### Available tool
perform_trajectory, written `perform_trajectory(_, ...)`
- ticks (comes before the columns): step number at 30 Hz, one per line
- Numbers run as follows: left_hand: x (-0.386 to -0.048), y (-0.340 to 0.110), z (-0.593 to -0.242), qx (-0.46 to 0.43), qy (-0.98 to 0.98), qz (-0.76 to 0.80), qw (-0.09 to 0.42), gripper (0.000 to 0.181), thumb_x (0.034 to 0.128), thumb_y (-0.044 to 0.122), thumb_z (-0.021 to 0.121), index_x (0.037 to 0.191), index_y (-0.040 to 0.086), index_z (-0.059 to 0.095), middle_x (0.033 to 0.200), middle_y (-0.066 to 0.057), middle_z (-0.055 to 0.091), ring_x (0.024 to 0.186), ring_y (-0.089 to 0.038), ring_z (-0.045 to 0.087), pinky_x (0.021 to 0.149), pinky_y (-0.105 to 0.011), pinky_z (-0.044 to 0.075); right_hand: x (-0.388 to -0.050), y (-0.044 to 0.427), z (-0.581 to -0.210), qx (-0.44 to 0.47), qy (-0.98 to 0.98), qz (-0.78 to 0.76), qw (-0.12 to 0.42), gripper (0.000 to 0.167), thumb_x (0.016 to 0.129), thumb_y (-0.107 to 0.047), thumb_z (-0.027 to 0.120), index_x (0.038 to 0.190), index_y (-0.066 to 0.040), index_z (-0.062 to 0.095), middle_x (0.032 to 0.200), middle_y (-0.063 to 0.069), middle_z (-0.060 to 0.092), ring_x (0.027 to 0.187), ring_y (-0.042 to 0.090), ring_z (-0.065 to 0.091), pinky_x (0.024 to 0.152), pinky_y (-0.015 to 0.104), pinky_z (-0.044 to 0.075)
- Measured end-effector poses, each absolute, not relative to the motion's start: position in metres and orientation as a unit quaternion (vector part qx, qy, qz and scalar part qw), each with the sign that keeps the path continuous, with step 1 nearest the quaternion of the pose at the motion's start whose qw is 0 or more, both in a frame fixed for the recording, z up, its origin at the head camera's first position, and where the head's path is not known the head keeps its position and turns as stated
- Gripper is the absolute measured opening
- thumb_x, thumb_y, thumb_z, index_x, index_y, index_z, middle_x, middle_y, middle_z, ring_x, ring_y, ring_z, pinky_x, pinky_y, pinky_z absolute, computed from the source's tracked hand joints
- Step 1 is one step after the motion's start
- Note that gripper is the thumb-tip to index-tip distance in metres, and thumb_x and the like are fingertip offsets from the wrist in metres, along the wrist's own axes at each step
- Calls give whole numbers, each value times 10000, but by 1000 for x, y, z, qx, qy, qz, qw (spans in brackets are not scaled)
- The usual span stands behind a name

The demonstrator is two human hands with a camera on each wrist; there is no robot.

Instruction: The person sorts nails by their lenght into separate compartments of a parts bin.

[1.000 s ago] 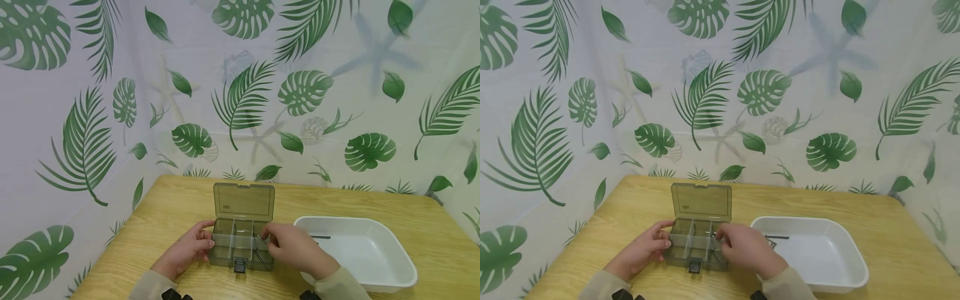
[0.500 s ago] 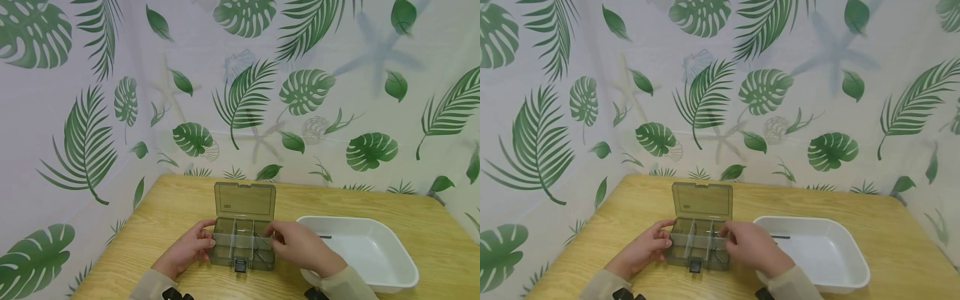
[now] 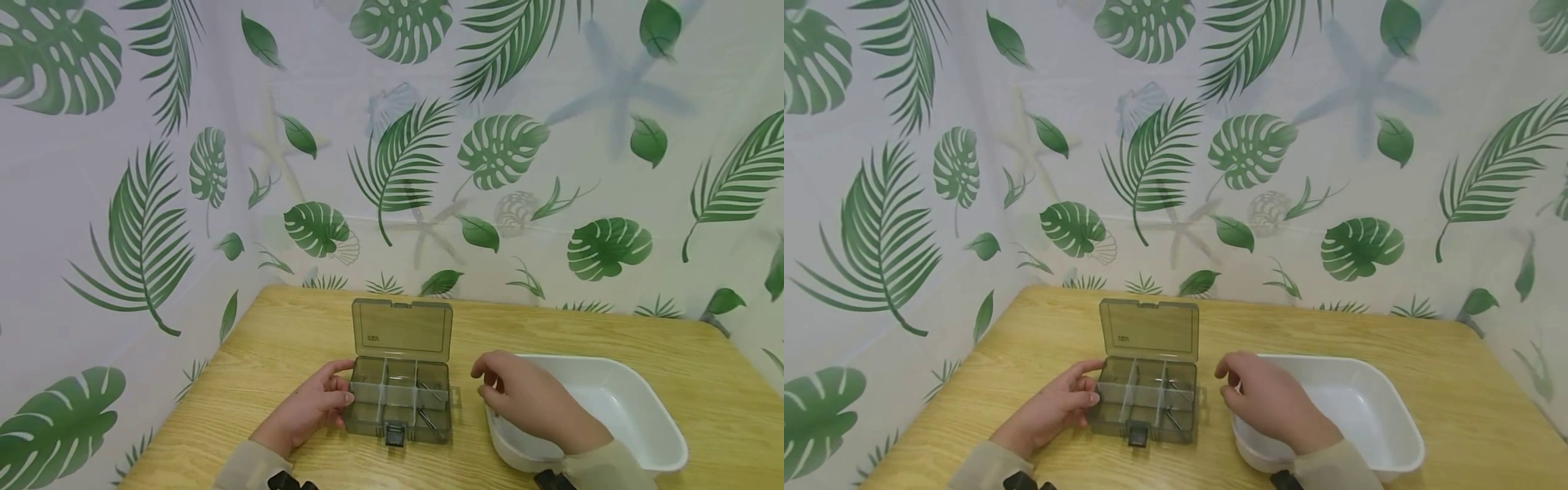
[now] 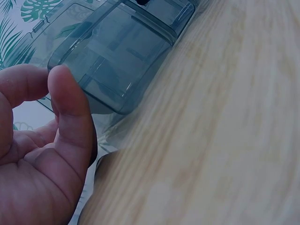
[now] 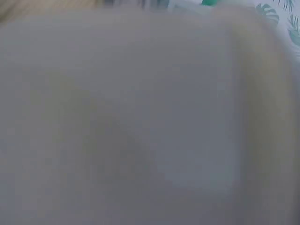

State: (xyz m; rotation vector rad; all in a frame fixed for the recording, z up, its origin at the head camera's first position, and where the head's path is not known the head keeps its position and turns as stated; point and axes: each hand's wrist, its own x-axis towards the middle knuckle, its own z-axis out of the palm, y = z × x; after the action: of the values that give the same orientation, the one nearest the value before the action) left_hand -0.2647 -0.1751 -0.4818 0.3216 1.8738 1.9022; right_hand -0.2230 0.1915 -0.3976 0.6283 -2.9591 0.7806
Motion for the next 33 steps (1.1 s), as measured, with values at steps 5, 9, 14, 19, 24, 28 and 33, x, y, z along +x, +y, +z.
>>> perform_trajectory(5, -264, -174, -480, 117, 679, 689, 222, 676, 979, 39, 610, 1565, 45, 273, 956, -56, 475, 753, -167, 486, 599, -292, 515, -223, 218, -403, 180, -956, 231, -1, 188, 942, -156, 679, 1126, -194, 676, 1086, -57, 626, 868, 88, 582, 742, 358, 525)
perform_trajectory(9, -264, -174, -479, 117, 679, 689, 223, 677, 979, 40, 611, 1565, 45, 273, 954, -56, 475, 757, -169, 488, 596, -291, 518, -224, 238, -411, 167, -963, 209, -7, 252, 915, -159, 692, 1165, -184, 676, 1139, -37, 628, 895, 133, 596, 752, 376, 521)
perform_trajectory(14, -265, -174, -479, 115, 680, 688, 225, 670, 990, 47, 606, 1570, 54, 271, 954, -57, 481, 758, -174, 493, 600, -297, 522, -223, 261, -419, 162, -966, 200, -24, 331, 897, -162, 717, 1223, -128, 671, 1218, 15, 629, 883, 137, 589, 732, 374, 510)
perform_trajectory(19, -265, -175, -479, 112, 681, 688, 226, 672, 994, 58, 612, 1571, 60, 269, 954, -57, 485, 750, -172, 497, 600, -300, 524, -226, 273, -424, 158, -967, 195, -53, 428, 881, -183, 754, 1288, -95, 652, 1300, 71, 601, 876, 122, 578, 731, 364, 508)
perform_trajectory(24, -265, -175, -480, 114, 677, 691, 227, 677, 989, 53, 611, 1571, 54, 266, 956, -56, 480, 741, -167, 492, 599, -297, 521, -230, 277, -430, 148, -967, 188, -89, 526, 873, -195, 777, 1360, -75, 619, 1355, 108, 586, 963, 162, 614, 824, 429, 531)
perform_trajectory(28, -265, -174, -481, 119, 676, 691, 226, 676, 989, 49, 607, 1569, 41, 260, 958, -56, 480, 740, -161, 486, 603, -292, 519, -230, 279, -434, 144, -966, 187, -104, 542, 867, -186, 782, 1369, -69, 616, 1351, 93, 599, 1058, 217, 626, 909, 486, 523)
perform_trajectory(33, -266, -174, -481, 121, 676, 691, 225, 677, 990, 43, 605, 1569, 37, 254, 963, -56, 485, 695, -144, 466, 609, -290, 520, -231, 282, -435, 148, -968, 172, -107, 536, 862, -215, 790, 1354, -76, 629, 1336, 84, 609, 1052, 216, 630, 922, 499, 518)
